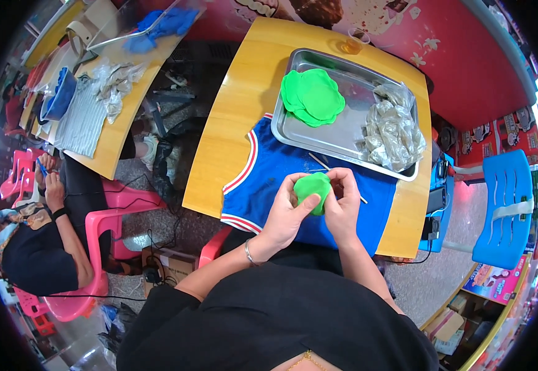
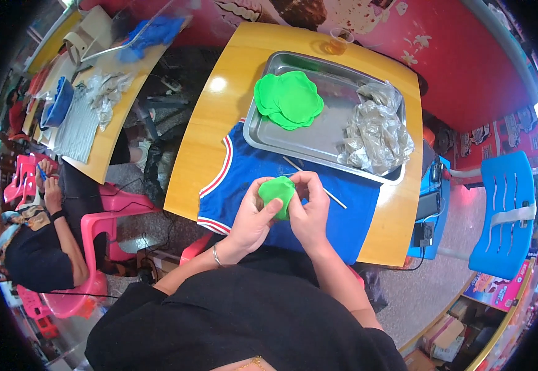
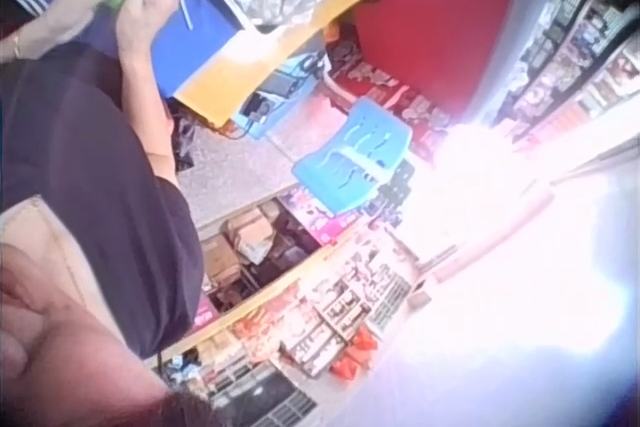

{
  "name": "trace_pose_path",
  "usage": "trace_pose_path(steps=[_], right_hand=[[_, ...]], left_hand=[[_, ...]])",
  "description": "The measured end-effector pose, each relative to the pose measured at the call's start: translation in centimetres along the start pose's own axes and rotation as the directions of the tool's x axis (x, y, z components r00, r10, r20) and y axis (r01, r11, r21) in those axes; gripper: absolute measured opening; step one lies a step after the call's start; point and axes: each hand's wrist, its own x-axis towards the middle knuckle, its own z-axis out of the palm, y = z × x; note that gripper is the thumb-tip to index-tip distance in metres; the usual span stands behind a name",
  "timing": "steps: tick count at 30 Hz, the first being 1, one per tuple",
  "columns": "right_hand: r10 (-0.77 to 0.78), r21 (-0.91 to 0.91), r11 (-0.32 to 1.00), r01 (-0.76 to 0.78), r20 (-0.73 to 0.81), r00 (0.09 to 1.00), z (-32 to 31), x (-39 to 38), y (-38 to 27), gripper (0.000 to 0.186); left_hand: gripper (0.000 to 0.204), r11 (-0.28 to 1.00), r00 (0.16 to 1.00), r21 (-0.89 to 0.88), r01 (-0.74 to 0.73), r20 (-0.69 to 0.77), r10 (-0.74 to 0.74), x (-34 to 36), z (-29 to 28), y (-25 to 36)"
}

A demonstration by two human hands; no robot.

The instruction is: The recorder uses green leather scraps and a thin stick to fold and shape the leather, appearing to make small craft items.

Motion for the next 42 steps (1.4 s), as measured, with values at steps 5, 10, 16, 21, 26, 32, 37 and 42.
trace_pose_path(steps=[5, 10, 16, 21, 26, 32, 37, 42], right_hand=[[0.069, 0.078, 0.994, -0.083, 0.167, 0.983, -0.2, 0.1, -0.4, 0.012], [0.145, 0.014, 0.989, -0.148, 0.136, 0.980, -1.0, 0.4, 0.2, 0.009], [0.018, 0.145, 0.989, -0.025, 0.054, 0.998, -0.3, -0.1, -0.9, 0.015], [-0.123, -0.222, 0.960, 0.173, 0.225, 0.967, -1.2, -0.8, -2.1, 0.037], [-0.186, -0.298, 0.927, 0.229, 0.168, 0.968, -0.7, -0.9, -2.8, 0.032], [-0.151, -0.310, 0.920, 0.238, 0.281, 0.948, -1.1, -0.7, -3.3, 0.022], [-0.212, -0.324, 0.905, 0.277, 0.221, 0.952, -1.0, -1.1, -3.4, 0.025], [-0.132, -0.351, 0.914, 0.202, 0.214, 0.968, -0.6, -1.2, -3.9, 0.025]], left_hand=[[0.024, 0.975, 0.990, -0.190, 0.120, -0.047, -0.131, 0.3, -0.7, 0.4], [0.025, 0.987, 0.992, 0.146, -0.065, 0.118, 0.048, 0.7, -1.7, -0.4], [0.027, 0.956, 0.983, -0.226, 0.185, 0.048, -0.179, 0.7, -1.4, 0.7], [0.025, 0.983, 0.993, -0.148, 0.113, 0.050, -0.107, 0.8, -1.8, 1.1], [0.022, 0.974, 0.995, -0.204, 0.098, 0.049, -0.090, 0.4, -1.3, 1.5], [0.017, 0.982, 0.995, -0.178, 0.069, 0.079, -0.055, 0.4, -1.6, 1.1], [0.017, 0.970, 0.995, -0.231, 0.078, 0.080, -0.061, 0.6, -1.2, 1.2], [0.017, 0.989, 0.994, -0.148, 0.030, 0.113, -0.014, 0.6, -1.0, 1.3]])
